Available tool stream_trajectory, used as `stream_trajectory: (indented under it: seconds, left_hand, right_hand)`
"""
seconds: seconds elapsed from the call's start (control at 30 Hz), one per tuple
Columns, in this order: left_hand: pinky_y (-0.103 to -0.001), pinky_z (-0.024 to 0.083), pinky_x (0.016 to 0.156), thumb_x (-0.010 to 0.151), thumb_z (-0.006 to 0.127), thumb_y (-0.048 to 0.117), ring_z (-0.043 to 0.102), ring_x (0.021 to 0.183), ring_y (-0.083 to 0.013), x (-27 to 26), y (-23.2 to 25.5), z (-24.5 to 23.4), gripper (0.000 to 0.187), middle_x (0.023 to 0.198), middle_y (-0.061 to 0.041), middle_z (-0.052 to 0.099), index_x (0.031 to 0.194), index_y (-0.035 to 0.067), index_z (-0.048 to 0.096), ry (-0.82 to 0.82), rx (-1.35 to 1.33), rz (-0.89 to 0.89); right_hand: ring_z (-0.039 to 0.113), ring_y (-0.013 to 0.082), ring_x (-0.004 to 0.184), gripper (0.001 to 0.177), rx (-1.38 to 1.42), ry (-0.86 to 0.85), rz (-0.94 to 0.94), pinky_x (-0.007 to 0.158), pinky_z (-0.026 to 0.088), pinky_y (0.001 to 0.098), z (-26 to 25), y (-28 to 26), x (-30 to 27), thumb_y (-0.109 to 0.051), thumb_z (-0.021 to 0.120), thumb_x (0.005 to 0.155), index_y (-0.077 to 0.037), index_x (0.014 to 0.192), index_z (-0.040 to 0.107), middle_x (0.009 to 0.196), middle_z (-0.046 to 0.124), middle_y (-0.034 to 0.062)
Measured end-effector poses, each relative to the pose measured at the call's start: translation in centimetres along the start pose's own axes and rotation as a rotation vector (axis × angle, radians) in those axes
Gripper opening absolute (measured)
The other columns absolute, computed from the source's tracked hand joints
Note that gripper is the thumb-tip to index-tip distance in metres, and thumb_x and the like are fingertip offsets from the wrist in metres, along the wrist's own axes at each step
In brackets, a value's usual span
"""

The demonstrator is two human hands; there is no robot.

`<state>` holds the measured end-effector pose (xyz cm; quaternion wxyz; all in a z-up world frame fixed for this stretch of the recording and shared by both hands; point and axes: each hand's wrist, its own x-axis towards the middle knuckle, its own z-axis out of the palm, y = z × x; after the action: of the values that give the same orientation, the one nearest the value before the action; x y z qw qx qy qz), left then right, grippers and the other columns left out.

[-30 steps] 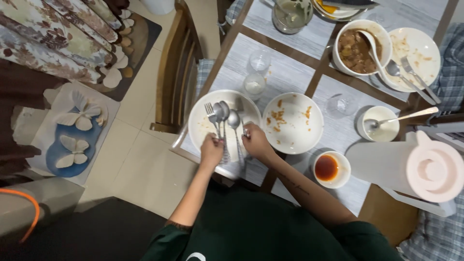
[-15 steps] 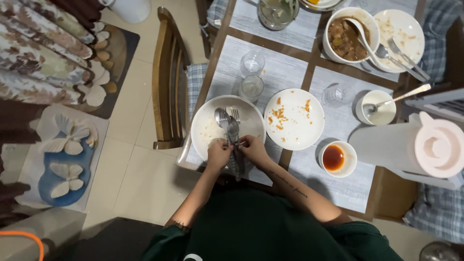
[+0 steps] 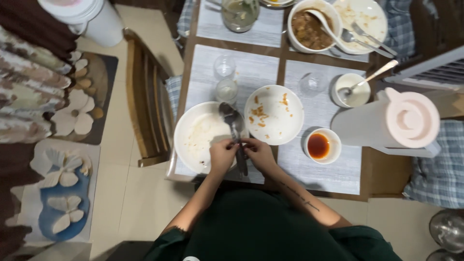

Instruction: Clear leftover food and dirty dishes from a dining table and move them to a kitchen counter.

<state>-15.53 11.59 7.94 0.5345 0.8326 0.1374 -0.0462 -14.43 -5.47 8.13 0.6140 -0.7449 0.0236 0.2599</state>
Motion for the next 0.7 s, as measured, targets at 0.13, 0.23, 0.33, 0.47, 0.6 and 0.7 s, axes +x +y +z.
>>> stream_trajectory:
  seconds: [0.13,0.23,0.33,0.47,0.6,0.7]
  left_hand:
    - [-0.038,0.056,0.065,0.082,0.077,0.016,0.075,0.069,-0.0271,1.2,3.2,5.1,0.02,0.08,-0.015,0.076,0.1,0.007,0.078,-0.105,-0.083,0.066]
    - [-0.039,0.056,0.065,0.082,0.077,0.016,0.075,0.07,-0.0287,2.3,4.2,9.3,0.019,0.081,-0.016,0.075,0.099,0.008,0.079,-0.155,-0.059,0.133]
    - [-0.042,0.055,0.065,0.08,0.078,0.015,0.073,0.071,-0.0326,3.4,4.1,12.8,0.016,0.079,-0.017,0.074,0.094,0.006,0.079,-0.161,-0.003,0.157]
    - [-0.047,0.052,0.065,0.078,0.08,0.013,0.07,0.072,-0.0393,4.7,2.6,16.1,0.015,0.075,-0.02,0.07,0.079,0.0,0.072,-0.09,0.142,0.228]
    - [-0.048,0.052,0.065,0.077,0.08,0.013,0.068,0.07,-0.0414,4.7,3.9,16.0,0.019,0.071,-0.022,0.067,0.072,-0.001,0.068,-0.022,0.153,0.161]
    - [-0.048,0.053,0.068,0.079,0.08,0.012,0.068,0.071,-0.0417,4.5,5.5,15.3,0.018,0.072,-0.022,0.068,0.076,-0.001,0.068,-0.004,0.134,0.089]
  right_hand:
    - [0.069,0.0141,0.081,0.042,0.053,0.19,-0.053,0.072,0.06,0.0299,-4.7,1.4,-0.8,0.001,0.06,0.089,-0.004,0.129,0.069,0.096,0.074,0.0077]
    - [0.069,0.0138,0.082,0.043,-0.06,0.274,-0.051,0.075,0.057,0.028,-8.0,0.4,-1.7,0.002,0.057,0.087,-0.003,0.127,0.07,0.096,0.075,0.0079]
    - [0.068,0.0135,0.081,0.038,-0.074,0.29,0.013,0.073,0.054,0.028,-10.5,0.4,-1.3,0.0,0.057,0.087,-0.002,0.122,0.072,0.093,0.075,0.0087]
    - [0.068,0.0111,0.084,0.027,-0.072,0.269,0.036,0.075,0.053,0.0263,-12.8,2.6,-0.1,-0.007,0.062,0.091,0.001,0.114,0.072,0.093,0.076,0.0043]
    - [0.066,0.013,0.083,0.032,-0.043,0.24,0.04,0.074,0.052,0.028,-13.8,2.3,0.5,-0.004,0.059,0.087,0.001,0.115,0.073,0.092,0.075,0.0057]
    - [0.067,0.0134,0.083,0.032,-0.07,0.196,0.021,0.075,0.052,0.028,-14.2,2.4,0.8,-0.006,0.06,0.088,0.001,0.116,0.073,0.092,0.076,0.0076]
